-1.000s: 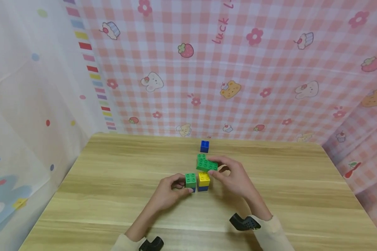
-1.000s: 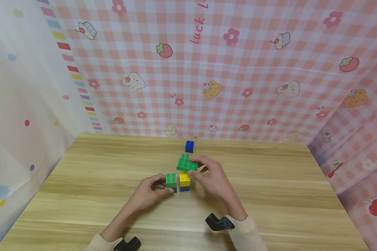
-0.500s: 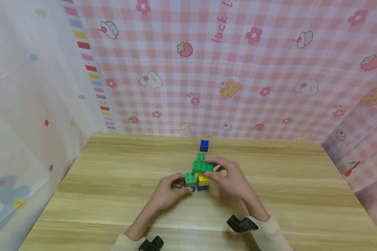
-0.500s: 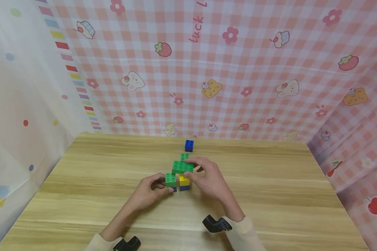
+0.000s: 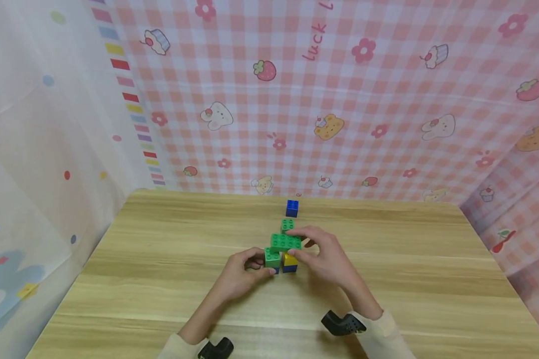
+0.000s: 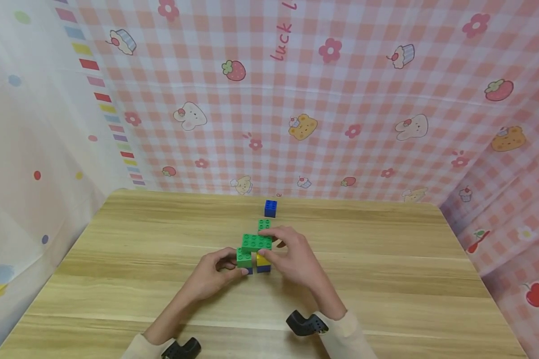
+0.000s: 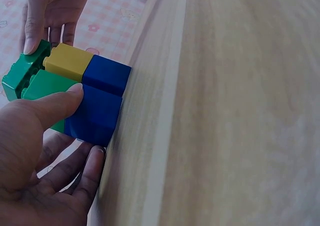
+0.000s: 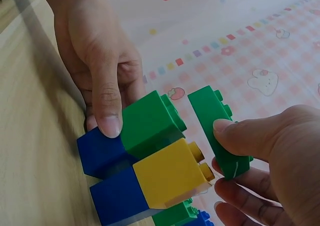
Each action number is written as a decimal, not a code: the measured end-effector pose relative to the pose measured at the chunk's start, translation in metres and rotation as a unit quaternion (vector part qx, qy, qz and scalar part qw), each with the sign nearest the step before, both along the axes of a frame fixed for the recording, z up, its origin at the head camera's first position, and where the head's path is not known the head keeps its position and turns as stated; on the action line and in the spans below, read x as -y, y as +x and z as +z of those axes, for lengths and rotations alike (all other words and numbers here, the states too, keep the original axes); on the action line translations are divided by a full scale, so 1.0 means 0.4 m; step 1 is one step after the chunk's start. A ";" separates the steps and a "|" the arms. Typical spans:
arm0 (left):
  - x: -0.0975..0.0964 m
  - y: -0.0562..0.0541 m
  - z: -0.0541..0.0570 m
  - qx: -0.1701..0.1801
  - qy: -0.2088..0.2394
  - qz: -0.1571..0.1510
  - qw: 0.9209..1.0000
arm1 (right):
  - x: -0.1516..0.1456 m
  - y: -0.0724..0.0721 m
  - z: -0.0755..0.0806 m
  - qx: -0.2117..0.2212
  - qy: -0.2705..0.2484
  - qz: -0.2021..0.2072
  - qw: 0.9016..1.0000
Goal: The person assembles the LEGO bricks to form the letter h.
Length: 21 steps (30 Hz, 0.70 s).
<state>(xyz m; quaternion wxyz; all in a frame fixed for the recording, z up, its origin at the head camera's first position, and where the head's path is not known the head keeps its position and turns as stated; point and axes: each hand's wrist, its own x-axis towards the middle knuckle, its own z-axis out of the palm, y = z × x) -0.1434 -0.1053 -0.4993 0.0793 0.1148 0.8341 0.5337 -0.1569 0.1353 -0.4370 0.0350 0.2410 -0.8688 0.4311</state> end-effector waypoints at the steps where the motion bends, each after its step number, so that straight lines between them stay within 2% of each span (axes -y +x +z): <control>1: 0.000 0.000 0.000 0.001 0.002 0.000 1.000 | 0.002 0.001 0.000 -0.001 0.003 0.001 1.000; 8: -0.001 -0.001 -0.003 0.002 0.008 0.001 1.000 | 0.011 0.005 0.001 0.010 0.021 0.002 1.000; 21: -0.001 -0.003 -0.007 -0.007 0.009 0.002 1.000 | 0.021 0.006 -0.006 0.001 0.024 0.008 1.000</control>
